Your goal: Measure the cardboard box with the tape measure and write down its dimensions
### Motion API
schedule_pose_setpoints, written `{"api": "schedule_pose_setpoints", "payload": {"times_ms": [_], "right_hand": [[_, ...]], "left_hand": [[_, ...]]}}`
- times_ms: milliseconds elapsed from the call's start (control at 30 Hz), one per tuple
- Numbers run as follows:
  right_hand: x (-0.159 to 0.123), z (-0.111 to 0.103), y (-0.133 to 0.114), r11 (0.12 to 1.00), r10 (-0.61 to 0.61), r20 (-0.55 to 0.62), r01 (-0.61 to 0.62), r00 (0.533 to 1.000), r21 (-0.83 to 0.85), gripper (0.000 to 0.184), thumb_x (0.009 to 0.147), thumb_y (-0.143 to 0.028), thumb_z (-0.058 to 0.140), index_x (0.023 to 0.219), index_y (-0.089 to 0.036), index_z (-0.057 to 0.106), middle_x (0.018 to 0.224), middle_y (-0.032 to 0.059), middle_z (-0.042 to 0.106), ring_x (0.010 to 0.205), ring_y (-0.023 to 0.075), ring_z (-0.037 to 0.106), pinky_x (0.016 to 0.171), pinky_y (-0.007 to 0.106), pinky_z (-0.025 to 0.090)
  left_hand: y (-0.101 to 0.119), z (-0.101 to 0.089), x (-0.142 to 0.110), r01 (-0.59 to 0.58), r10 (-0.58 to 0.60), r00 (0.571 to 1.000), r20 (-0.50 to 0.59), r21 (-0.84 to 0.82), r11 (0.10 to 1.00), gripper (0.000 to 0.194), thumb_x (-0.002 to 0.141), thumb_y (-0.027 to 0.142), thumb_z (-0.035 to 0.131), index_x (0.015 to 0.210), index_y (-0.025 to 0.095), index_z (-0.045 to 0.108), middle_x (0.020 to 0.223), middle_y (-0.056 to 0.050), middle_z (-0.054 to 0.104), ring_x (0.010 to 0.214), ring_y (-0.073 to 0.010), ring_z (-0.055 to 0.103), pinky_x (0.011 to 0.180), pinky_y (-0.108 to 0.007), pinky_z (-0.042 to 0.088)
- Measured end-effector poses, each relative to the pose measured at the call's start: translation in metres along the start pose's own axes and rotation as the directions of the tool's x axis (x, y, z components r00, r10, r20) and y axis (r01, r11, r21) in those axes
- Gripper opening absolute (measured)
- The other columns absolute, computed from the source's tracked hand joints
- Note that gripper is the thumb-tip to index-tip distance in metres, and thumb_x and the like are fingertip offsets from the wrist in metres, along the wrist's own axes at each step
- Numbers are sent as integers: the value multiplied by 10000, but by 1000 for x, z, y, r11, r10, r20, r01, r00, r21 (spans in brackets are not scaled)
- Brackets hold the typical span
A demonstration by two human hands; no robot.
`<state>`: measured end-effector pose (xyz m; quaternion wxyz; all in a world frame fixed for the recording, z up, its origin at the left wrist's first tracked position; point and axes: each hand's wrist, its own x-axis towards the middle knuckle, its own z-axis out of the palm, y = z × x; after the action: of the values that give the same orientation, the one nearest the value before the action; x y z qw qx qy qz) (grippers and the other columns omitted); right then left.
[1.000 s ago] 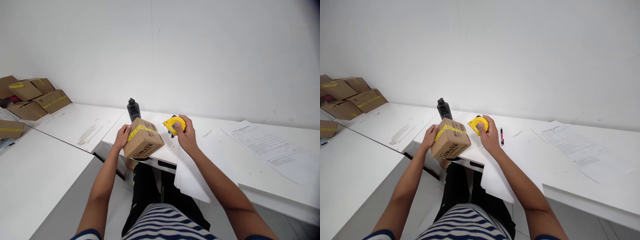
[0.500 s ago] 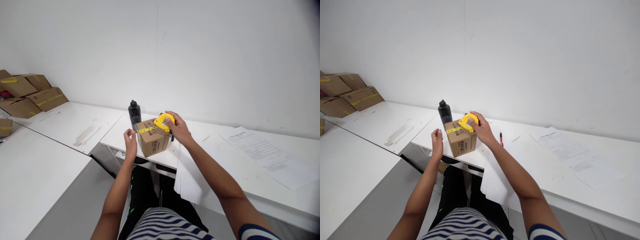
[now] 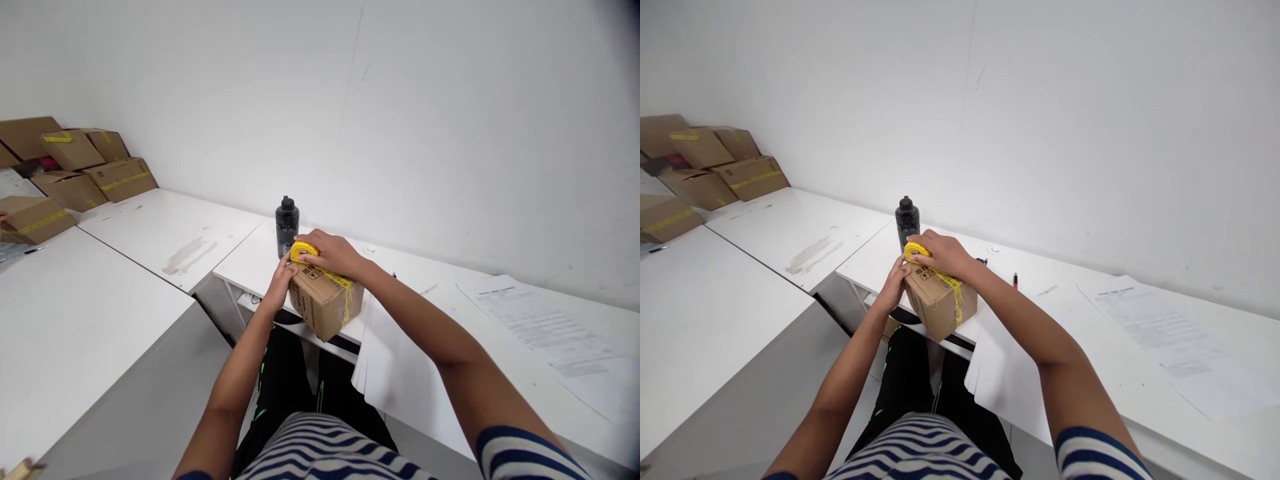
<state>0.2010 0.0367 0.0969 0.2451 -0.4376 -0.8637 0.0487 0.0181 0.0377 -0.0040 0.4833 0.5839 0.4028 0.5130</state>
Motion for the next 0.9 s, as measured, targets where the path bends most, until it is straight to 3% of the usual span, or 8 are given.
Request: {"api": "schedule_pose_setpoints", "payload": {"times_ms": [200, 367, 600, 767, 900], "right_hand": [[-11, -7, -4, 987, 101, 46, -94, 994, -130, 561, 925, -468, 530, 1437, -263, 428, 1174, 81, 613, 860, 213, 626, 658, 282, 426], [-21, -14, 1, 975, 60, 72, -43, 996, -219, 499, 955, -476, 473, 1421, -299, 456, 1127, 62, 600, 684, 154, 567, 567, 257, 354], [-27, -19, 1, 968, 92, 72, -73, 993, -241, 489, 957, -495, 451, 1408, -307, 465, 1098, 58, 606, 660, 149, 552, 562, 254, 336], [-30, -18, 1, 953, 116, 57, -95, 992, -289, 477, 949, -506, 443, 1385, -319, 486, 1058, 53, 613, 593, 134, 508, 544, 251, 303], [-35, -22, -3, 941, 139, 74, -108, 988, -321, 466, 940, -496, 465, 1371, -322, 502, 1050, 53, 610, 581, 129, 492, 546, 254, 290]], "left_hand": [[12, 30, -26, 49, -44, 996, -78, 67, 997, 593, 859, 339, 531, 1428, 181, 493, 1412, -73, 586, 1294, -242, 532, 1098, -346, 398], [12, 50, -44, -5, 15, 991, -131, 77, 997, 606, 880, 312, 538, 1467, 209, 426, 1523, -88, 464, 1402, -236, 426, 1176, -351, 305], [17, 44, -29, -47, 53, 996, -76, 88, 995, 537, 853, 304, 593, 1376, 216, 505, 1405, -104, 549, 1301, -255, 505, 1104, -389, 389], [21, 45, -17, -2, 10, 996, 93, -80, 997, 552, 843, 340, 624, 1376, 223, 537, 1332, -74, 628, 1230, -254, 576, 1041, -360, 444], [17, 55, -17, -19, 19, 1000, -4, -73, 997, 498, 864, 340, 593, 1346, 216, 594, 1274, -57, 678, 1199, -261, 605, 1038, -372, 456]]}}
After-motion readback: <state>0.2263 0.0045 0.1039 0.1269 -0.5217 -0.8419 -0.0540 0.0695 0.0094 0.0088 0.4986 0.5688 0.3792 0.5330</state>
